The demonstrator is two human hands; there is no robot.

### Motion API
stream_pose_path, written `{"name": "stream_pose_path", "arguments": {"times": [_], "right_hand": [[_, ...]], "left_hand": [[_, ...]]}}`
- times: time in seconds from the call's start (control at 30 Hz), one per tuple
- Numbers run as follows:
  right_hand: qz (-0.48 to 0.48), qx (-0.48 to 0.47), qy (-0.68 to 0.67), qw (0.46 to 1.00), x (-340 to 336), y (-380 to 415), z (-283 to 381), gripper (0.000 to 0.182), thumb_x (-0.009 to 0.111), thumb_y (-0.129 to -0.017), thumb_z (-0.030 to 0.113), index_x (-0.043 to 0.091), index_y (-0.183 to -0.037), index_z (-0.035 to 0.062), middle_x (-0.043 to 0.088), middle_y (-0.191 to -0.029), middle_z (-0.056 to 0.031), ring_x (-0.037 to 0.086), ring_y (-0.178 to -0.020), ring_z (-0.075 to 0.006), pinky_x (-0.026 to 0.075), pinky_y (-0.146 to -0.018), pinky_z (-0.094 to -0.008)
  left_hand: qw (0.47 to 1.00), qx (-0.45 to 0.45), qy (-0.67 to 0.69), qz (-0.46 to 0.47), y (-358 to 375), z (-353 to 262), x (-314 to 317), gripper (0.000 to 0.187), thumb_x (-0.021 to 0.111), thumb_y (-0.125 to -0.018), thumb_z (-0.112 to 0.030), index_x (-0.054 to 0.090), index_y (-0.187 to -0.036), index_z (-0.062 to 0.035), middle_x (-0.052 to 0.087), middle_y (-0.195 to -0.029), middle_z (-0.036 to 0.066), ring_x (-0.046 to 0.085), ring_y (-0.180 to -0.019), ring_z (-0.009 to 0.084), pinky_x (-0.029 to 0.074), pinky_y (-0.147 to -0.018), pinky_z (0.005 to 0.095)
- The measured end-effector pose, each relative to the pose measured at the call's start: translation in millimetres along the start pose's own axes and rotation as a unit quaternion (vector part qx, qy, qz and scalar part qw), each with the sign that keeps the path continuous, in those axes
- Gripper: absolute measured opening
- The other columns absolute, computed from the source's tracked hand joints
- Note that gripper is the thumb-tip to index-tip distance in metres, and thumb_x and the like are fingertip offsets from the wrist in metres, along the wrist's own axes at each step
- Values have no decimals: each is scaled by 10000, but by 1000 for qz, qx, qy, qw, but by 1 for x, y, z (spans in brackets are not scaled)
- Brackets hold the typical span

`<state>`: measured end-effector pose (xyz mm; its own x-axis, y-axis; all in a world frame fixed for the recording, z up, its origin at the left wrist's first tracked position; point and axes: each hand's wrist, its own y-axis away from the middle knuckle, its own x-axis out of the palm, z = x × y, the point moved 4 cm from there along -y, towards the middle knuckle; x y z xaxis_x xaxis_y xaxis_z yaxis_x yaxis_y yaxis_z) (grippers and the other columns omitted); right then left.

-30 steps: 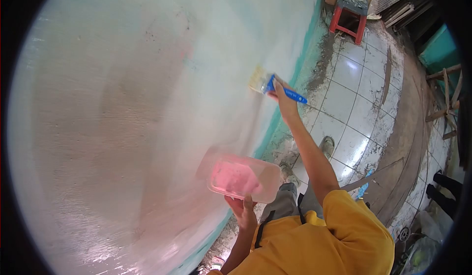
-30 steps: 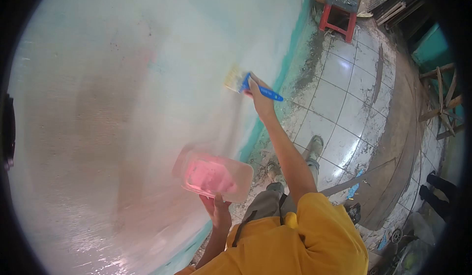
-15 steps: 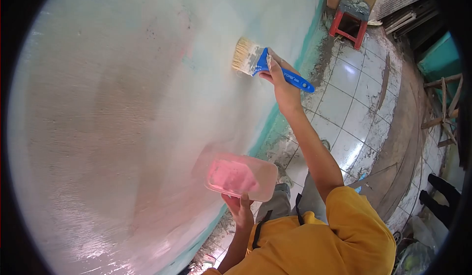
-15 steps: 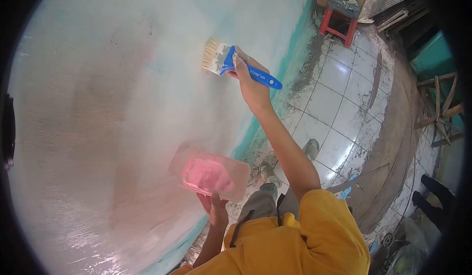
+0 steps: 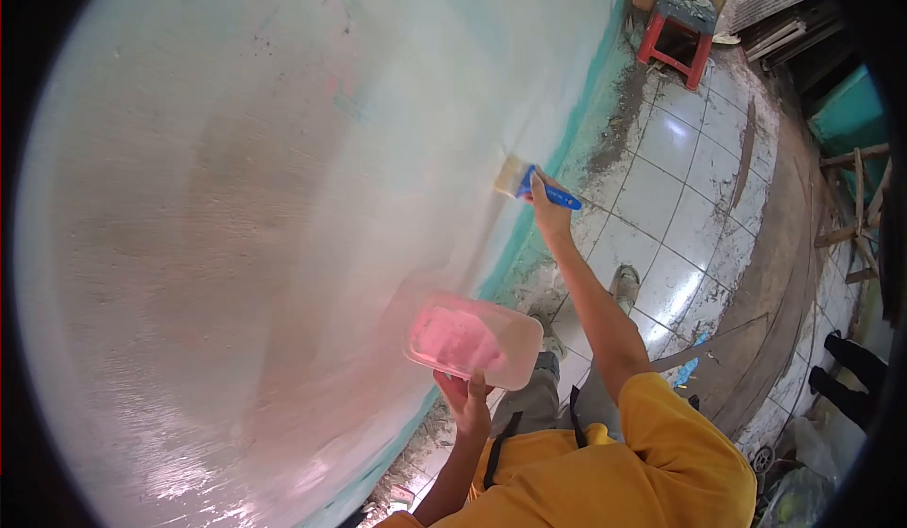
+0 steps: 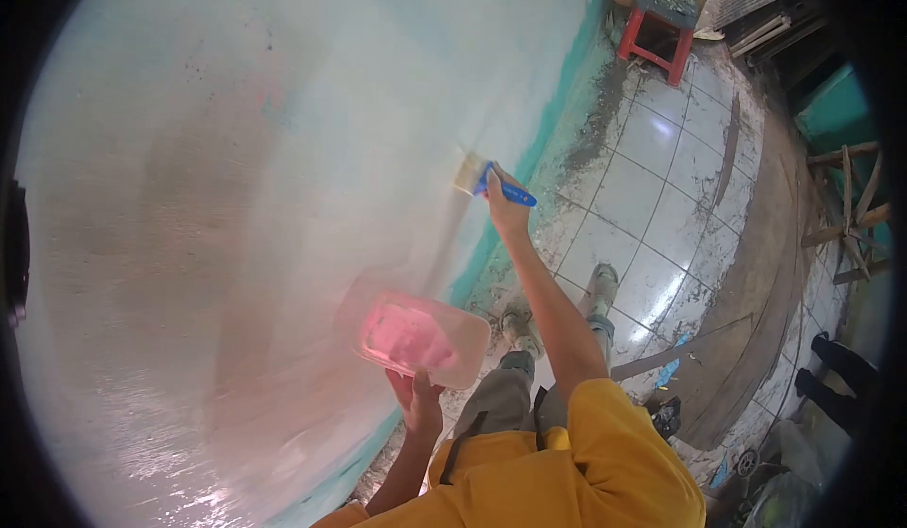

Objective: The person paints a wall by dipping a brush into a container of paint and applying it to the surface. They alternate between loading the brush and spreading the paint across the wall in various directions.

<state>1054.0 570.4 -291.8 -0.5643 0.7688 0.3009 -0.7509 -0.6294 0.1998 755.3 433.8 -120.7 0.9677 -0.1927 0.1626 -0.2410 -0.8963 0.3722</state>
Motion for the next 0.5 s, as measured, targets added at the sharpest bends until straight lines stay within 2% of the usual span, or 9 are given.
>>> {"name": "stream_pose_path", "arguments": {"times": [0.07,0.1,0.17,0.27,0.33,0.43,0.5], "right_hand": [[18,-62,5,998,23,6,70,450,567,-992,242,553,-1332,-52,669,-1110,-137,662,-898,-154,563,-821,-294],[18,-62,6,998,33,10,101,450,567,-992,242,553,-1332,-52,669,-1110,-137,662,-898,-154,563,-821,-294],[44,-105,-88,990,49,16,155,445,551,-1000,231,542,-1342,-52,666,-1118,-132,664,-900,-156,565,-825,-296],[59,-98,-150,982,52,20,184,439,527,-1011,221,525,-1361,-45,661,-1138,-131,664,-903,-159,566,-832,-298],[47,-82,-131,987,46,17,151,443,525,-1013,223,519,-1367,-43,660,-1133,-127,662,-901,-158,564,-830,-295],[23,-25,-123,992,32,12,56,462,534,-1009,249,519,-1364,-45,660,-1114,-112,653,-894,-147,556,-812,-285],[-24,14,-125,992,9,5,-9,451,547,-1007,233,532,-1347,-62,675,-1055,-103,650,-862,-140,550,-743,-269]], "left_hand": [[1000,-5,3,5,0,5,-2,824,656,-937,-306,76,-1490,-113,371,-1396,188,510,-1242,308,565,-910,456],[1000,-9,2,7,1,6,-4,829,661,-934,-309,77,-1490,-113,369,-1399,189,508,-1244,307,564,-910,455],[1000,-1,2,11,4,0,1,828,660,-934,-310,79,-1490,-112,369,-1399,188,507,-1245,305,564,-910,450],[1000,9,6,13,5,-4,4,823,659,-935,-310,83,-1488,-109,371,-1399,185,505,-1247,299,563,-909,442],[1000,11,9,8,6,-6,4,820,657,-935,-310,85,-1487,-107,371,-1400,184,503,-1248,297,563,-908,438],[1000,18,13,-2,7,-5,3,809,648,-941,-302,84,-1487,-107,366,-1406,185,502,-1250,296,566,-903,435],[1000,20,3,-6,6,-2,0,797,639,-948,-291,81,-1487,-108,363,-1409,188,501,-1253,301,569,-901,445]]}}
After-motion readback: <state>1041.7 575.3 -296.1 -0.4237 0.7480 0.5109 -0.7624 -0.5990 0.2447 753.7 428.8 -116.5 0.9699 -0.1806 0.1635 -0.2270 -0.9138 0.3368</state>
